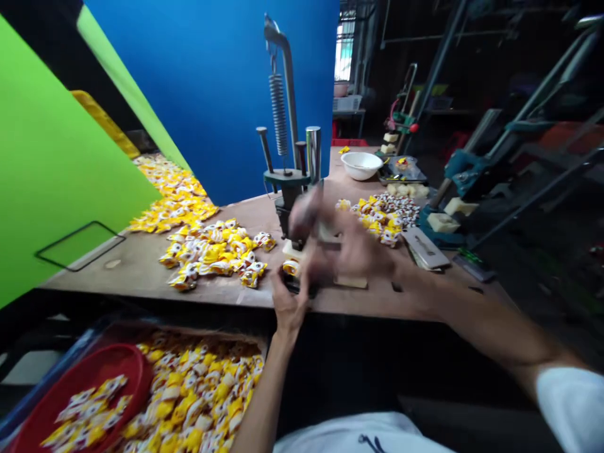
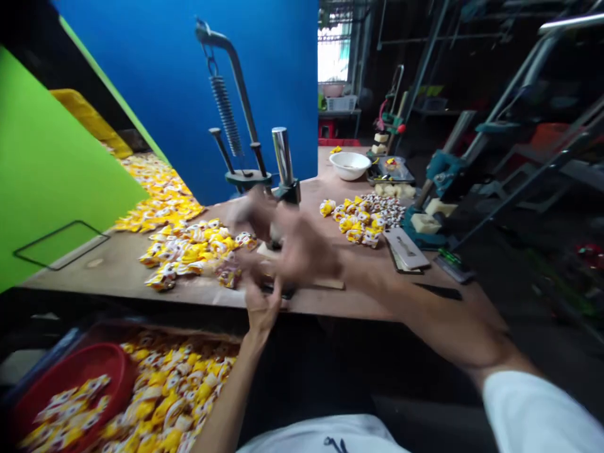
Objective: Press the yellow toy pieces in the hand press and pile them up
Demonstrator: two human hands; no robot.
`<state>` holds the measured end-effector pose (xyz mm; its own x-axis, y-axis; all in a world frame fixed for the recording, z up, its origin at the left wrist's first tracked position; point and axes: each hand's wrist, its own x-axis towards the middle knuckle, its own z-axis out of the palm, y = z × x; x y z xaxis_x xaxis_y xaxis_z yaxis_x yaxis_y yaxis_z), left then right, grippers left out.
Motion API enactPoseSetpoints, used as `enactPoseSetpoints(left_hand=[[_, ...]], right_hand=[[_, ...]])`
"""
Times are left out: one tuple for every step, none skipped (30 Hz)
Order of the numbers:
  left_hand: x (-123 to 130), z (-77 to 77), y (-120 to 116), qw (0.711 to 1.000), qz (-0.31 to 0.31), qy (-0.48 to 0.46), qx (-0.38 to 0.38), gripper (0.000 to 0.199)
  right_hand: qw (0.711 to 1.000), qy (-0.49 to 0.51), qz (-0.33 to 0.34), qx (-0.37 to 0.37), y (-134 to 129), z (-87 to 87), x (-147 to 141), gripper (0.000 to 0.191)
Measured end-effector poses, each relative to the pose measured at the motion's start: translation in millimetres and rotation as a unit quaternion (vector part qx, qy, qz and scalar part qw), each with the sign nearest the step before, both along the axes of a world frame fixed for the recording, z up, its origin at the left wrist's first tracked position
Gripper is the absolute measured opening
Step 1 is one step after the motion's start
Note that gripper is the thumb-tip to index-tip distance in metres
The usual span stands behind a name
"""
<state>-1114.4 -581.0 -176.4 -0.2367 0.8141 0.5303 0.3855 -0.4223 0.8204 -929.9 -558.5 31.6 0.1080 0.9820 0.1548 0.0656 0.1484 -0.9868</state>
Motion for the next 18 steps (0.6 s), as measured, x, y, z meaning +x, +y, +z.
enactPoseSetpoints(left_hand=[[-0.4,5.8,0.6,1.0,0.008,-0.007,-0.001,0.044],[-0.7,11.9,0.7,1.0,0.017,-0.015,-0.007,0.045],[-1.3,18.2,0.2,0.999,0.022,-0.026,-0.017,0.046],[-2.6,24.3,-1.0,0.998,0.024,-0.046,-0.034,0.047],[-4.8,29.9,-2.9,0.995,0.021,-0.079,-0.059,0.049],[-8.3,35.0,-5.4,0.988,0.014,-0.126,-0.094,0.05],[-13.1,39.3,-8.3,0.973,0.001,-0.182,-0.138,0.051],[-19.5,43.3,-11.5,0.952,-0.017,-0.243,-0.186,0.051],[-27.3,47.0,-14.7,0.924,-0.04,-0.304,-0.229,0.049],[-36.3,50.8,-17.5,0.894,-0.064,-0.356,-0.264,0.047],[-46.3,54.8,-19.5,0.867,-0.089,-0.398,-0.286,0.044],[-56.9,59.1,-20.3,0.846,-0.11,-0.429,-0.296,0.042],[-68.0,63.4,-19.5,0.834,-0.124,-0.448,-0.297,0.041],[-79.3,67.5,-16.9,0.831,-0.128,-0.455,-0.293,0.041],[-90.8,71.2,-12.2,0.84,-0.123,-0.444,-0.287,0.042],[-102.4,74.3,-5.5,0.865,-0.1,-0.408,-0.275,0.043],[-114.0,76.6,3.1,0.898,-0.062,-0.353,-0.256,0.045],[-125.6,78.3,13.4,0.929,-0.014,-0.288,-0.231,0.047]], right_hand=[[0.998,-0.019,-0.054,0.013,20.5,11.8,15.3,0.07],[0.997,-0.039,-0.072,0.008,39.3,18.5,31.3,0.073],[0.994,-0.092,-0.063,-0.006,54.6,18.6,47.3,0.075],[0.991,-0.119,-0.062,-0.012,65.2,11.3,62.8,0.074],[0.988,-0.14,-0.06,-0.021,70.7,-2.5,77.5,0.066],[0.983,-0.17,-0.061,-0.022,71.5,-21.4,91.5,0.057],[0.974,-0.216,-0.068,-0.013,68.6,-43.5,104.8,0.047],[0.954,-0.292,-0.073,0.0,63.6,-66.9,117.6,0.038],[0.919,-0.387,-0.076,0.018,58.3,-89.9,129.8,0.031],[0.874,-0.479,-0.076,0.036,54.1,-111.4,141.3,0.027],[0.827,-0.555,-0.068,0.049,52.2,-130.8,152.0,0.025],[0.795,-0.602,-0.059,0.056,53.2,-147.5,161.7,0.024],[0.775,-0.627,-0.052,0.057,57.1,-161.7,170.0,0.024],[0.767,-0.637,-0.045,0.057,63.2,-173.2,176.8,0.024],[0.769,-0.636,-0.037,0.059,70.6,-182.2,181.7,0.024],[0.773,-0.63,-0.028,0.064,78.2,-188.8,184.7,0.022],[0.788,-0.611,-0.034,0.07,84.8,-193.4,185.5,0.02],[0.81,-0.579,-0.05,0.076,89.7,-196.2,184.2,0.019]])
